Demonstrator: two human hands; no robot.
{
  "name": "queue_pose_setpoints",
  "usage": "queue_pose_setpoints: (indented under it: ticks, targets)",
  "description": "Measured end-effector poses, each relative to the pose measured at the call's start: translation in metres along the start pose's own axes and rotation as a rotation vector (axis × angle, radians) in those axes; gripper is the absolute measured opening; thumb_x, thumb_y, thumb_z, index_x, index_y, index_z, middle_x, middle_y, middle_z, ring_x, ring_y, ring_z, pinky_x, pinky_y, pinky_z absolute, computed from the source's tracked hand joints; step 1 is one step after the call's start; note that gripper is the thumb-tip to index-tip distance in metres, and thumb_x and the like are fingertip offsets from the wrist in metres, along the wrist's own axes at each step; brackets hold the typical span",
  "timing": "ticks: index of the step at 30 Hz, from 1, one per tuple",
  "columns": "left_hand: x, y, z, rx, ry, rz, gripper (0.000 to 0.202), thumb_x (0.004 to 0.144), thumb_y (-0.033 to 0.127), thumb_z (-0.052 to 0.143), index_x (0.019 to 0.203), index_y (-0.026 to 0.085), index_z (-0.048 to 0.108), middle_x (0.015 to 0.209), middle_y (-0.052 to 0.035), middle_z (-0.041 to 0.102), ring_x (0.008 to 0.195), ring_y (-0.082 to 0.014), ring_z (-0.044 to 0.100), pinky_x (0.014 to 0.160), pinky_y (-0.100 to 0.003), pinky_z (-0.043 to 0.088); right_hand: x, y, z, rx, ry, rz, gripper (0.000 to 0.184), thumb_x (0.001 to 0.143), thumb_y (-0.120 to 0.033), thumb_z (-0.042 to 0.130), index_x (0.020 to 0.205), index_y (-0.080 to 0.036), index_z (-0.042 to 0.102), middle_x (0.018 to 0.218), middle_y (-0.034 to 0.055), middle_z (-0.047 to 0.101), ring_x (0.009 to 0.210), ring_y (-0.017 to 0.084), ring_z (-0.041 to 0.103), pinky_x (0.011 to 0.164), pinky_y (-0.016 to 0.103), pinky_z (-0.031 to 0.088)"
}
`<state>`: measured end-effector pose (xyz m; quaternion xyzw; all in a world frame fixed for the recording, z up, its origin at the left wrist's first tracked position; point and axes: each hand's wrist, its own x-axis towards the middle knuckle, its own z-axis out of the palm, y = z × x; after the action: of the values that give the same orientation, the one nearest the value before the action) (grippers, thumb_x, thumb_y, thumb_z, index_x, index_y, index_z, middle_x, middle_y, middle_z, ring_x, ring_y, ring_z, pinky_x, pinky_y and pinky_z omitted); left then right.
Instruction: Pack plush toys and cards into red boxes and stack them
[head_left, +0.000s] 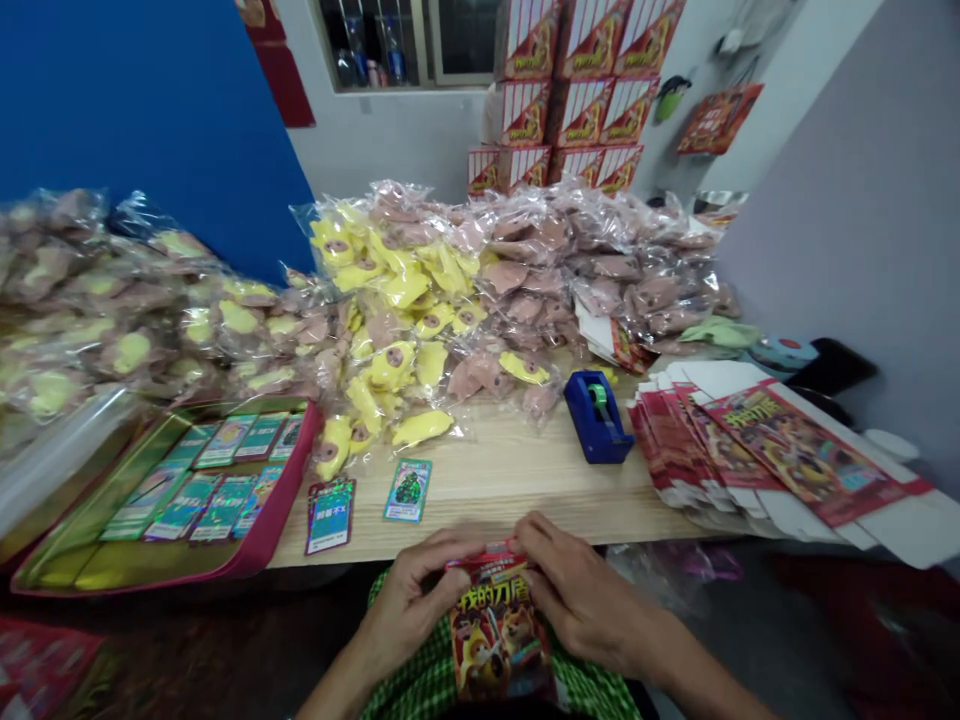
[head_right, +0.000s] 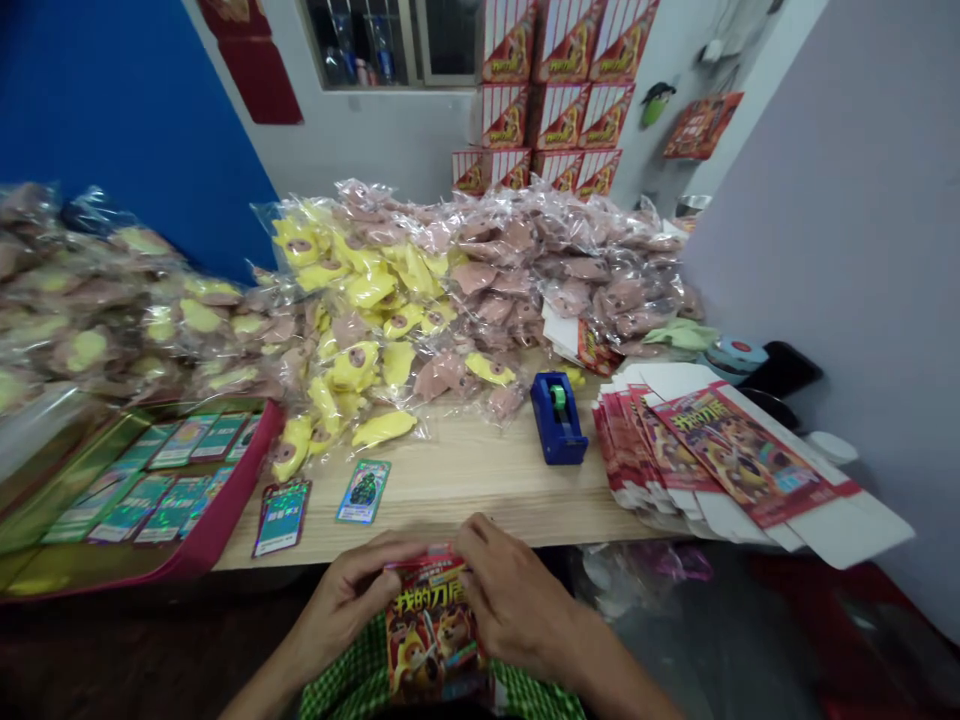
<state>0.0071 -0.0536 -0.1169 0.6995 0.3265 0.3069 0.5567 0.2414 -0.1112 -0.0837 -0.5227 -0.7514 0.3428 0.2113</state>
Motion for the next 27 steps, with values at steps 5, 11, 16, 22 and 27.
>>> queue_pose_setpoints:
  ticks: [5,11,16,22,27]
  targets:
    - [-0.002,0.004,0.005,0.053,0.104,0.084,0.018,0.094,0.037,0.07,0.106,0.03,0.083,0.102,-0.0072,0.08,0.092,-0.0214,0.077,0.08,-0.029,0.062,0.001,0.004,-0.002,0.172,0.076,-0.105,0.014,0.096,-0.012,0.045,0.092,-0.021,0.054,0.099,0.0054,0.061,0.093,0.02,0.059,0.082,0.033,0.047]
    - [0.03,0.053,-0.007,0.222,0.482,0.419,0.024,0.088,0.017,0.076,0.105,0.032,0.081,0.103,-0.0014,0.079,0.091,-0.0158,0.075,0.081,-0.025,0.063,0.01,0.039,-0.069,0.264,0.663,0.439,0.033,0.09,-0.02,0.055,0.121,-0.018,0.064,0.108,0.0106,0.069,0.077,0.018,0.066,0.071,0.032,0.054]
    - [0.069,0.051,-0.01,0.422,0.479,0.667,0.023,0.09,0.011,0.073,0.108,0.024,0.079,0.108,-0.0049,0.077,0.096,-0.0154,0.074,0.086,-0.027,0.062,0.036,0.079,-0.102,0.316,0.801,0.812,0.006,0.085,-0.016,0.061,0.082,-0.014,0.066,0.06,0.0052,0.063,0.05,0.018,0.062,0.045,0.024,0.045]
    - [0.075,0.031,-0.002,0.53,0.384,0.77,0.021,0.093,0.009,0.067,0.112,0.018,0.073,0.112,-0.0105,0.073,0.102,-0.0175,0.073,0.085,-0.029,0.063,0.043,0.083,-0.093,0.501,0.846,0.789,0.015,0.087,-0.016,0.059,0.074,-0.019,0.054,0.062,-0.0003,0.063,0.048,0.016,0.067,0.045,0.022,0.052]
    - [0.074,0.039,-0.003,0.588,0.352,0.786,0.012,0.095,0.011,0.066,0.105,0.015,0.07,0.115,-0.0137,0.073,0.104,-0.0197,0.073,0.086,-0.032,0.064,0.028,0.083,-0.084,0.564,0.881,0.651,0.024,0.079,-0.033,0.072,0.074,-0.021,0.052,0.066,-0.0013,0.064,0.058,0.018,0.072,0.055,0.025,0.06]
